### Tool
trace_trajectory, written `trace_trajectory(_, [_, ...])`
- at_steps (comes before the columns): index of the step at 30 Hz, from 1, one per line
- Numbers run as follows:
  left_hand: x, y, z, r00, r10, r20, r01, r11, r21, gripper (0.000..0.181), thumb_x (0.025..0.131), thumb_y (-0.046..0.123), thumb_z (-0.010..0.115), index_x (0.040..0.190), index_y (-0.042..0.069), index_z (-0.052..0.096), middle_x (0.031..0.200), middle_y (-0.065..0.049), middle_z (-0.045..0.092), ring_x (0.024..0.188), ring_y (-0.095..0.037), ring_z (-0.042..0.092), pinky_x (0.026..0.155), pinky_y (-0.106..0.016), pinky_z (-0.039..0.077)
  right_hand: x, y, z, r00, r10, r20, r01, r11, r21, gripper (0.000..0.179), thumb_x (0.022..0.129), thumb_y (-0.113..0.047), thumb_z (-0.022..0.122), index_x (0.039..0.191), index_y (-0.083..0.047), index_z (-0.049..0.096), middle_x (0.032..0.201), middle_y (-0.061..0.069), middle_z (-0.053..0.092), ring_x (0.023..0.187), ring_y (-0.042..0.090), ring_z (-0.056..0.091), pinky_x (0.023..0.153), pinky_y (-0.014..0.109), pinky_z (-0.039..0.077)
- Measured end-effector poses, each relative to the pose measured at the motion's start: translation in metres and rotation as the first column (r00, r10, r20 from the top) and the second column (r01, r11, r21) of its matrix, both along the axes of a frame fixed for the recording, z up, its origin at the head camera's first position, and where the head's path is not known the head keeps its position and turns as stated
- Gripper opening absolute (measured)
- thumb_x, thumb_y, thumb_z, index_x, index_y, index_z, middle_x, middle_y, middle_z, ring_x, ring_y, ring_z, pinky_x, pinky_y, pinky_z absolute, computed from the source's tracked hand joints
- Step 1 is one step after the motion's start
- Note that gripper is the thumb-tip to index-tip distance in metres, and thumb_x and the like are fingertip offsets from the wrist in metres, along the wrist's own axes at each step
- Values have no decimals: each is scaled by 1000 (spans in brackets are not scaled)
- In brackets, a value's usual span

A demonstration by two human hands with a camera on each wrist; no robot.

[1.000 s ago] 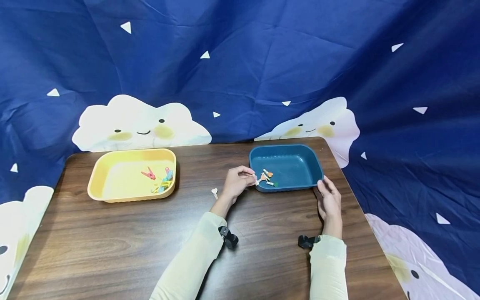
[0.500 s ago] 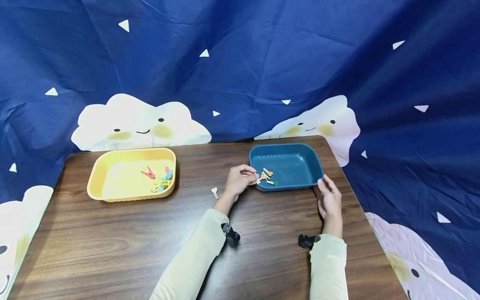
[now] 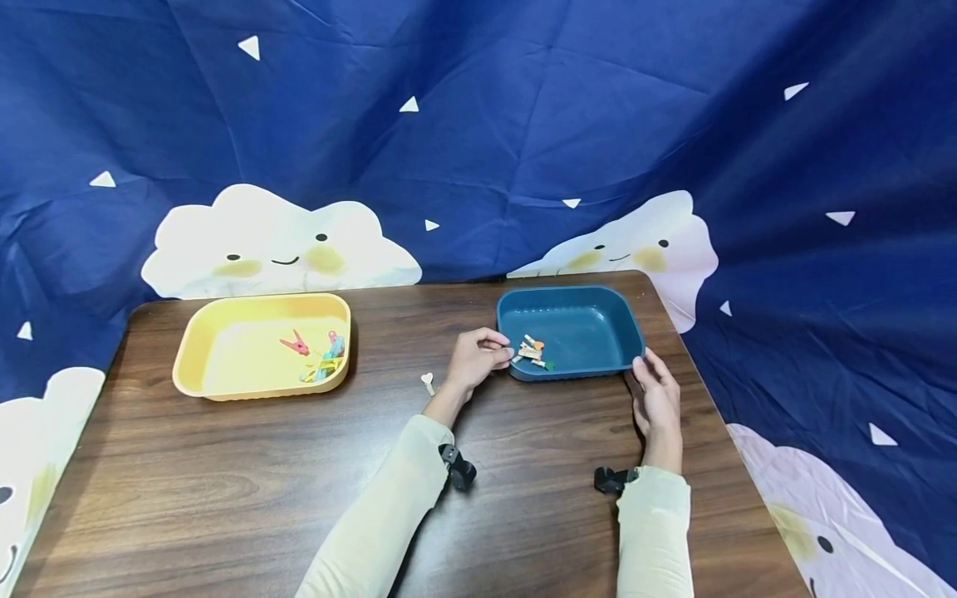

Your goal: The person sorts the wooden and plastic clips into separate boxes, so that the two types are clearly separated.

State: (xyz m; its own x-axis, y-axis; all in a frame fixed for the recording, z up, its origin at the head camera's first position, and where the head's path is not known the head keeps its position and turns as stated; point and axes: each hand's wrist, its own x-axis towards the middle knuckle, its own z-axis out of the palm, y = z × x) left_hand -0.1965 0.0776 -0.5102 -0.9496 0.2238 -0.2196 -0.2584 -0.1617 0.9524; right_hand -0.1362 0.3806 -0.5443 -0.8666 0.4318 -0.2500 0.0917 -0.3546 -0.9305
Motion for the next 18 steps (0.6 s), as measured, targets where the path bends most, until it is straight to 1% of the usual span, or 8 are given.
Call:
trace_trajectory(2, [-1, -2, -2, 1000, 2, -2, -2, 1000, -15, 27, 85, -12, 71, 109, -20, 62, 79, -6, 58, 66, -8, 62, 73, -31, 62, -1, 0, 0, 1000, -1, -9, 1, 1000, -3, 53, 101, -12, 62, 150, -2, 45, 133, 2, 52, 137, 21, 43, 117, 36, 33])
trace_trajectory(5, [-2, -5, -2, 1000, 1, -11, -2, 999, -45, 27, 85, -10, 72, 109, -18, 63, 79, -5, 60, 67, -9, 63, 77, -40, 62, -2, -1, 0, 1000, 0, -14, 0, 1000, 1, 53, 101, -12, 62, 150, -1, 46, 133, 3, 52, 137, 21, 44, 117, 35, 34])
trace_trajectory(8, [-3, -9, 0, 1000, -3, -19, 1, 998, -63, 28, 85, -8, 73, 110, -17, 64, 80, -4, 62, 68, -11, 64, 82, -49, 60, -2, -1, 0, 1000, 6, -12, -6, 1000, 0, 54, 101, -12, 62, 151, 0, 44, 137, 6, 50, 139, 22, 42, 117, 35, 34])
trace_trajectory(12, [-3, -16, 1, 999, -11, -32, 8, 996, -90, 25, 85, -7, 74, 108, -13, 66, 81, -4, 65, 69, -11, 63, 79, -49, 61, -2, 0, 0, 1000, 1, -5, -1, 1000, -5, 55, 101, -11, 61, 152, 0, 42, 141, 7, 47, 140, 23, 40, 117, 34, 34])
trace_trajectory(14, [-4, -20, 0, 999, -4, -38, 0, 995, -104, 23, 85, -5, 75, 106, -10, 68, 82, -4, 66, 70, -13, 63, 76, -47, 61, -1, 0, -1, 1000, 0, -5, 0, 1000, -8, 56, 101, -11, 61, 152, 0, 41, 141, 7, 47, 141, 23, 39, 117, 34, 33])
trace_trajectory(16, [-4, -26, 0, 999, 6, -40, -10, 993, -117, 24, 85, -3, 76, 107, -9, 69, 82, -3, 66, 73, -19, 65, 76, -49, 61, 0, 1, -1, 1000, 1, -11, -1, 1000, -1, 56, 101, -10, 61, 152, 1, 41, 139, 6, 48, 140, 22, 40, 117, 34, 34])
trace_trajectory(18, [-4, -33, 0, 999, 23, -40, -27, 993, -116, 27, 85, -2, 76, 109, -10, 68, 83, -2, 66, 79, -29, 67, 77, -52, 60, -1, 0, -1, 1000, 5, -22, -5, 1000, 1, 56, 101, -10, 61, 152, 3, 40, 138, 6, 48, 139, 23, 40, 117, 34, 34])
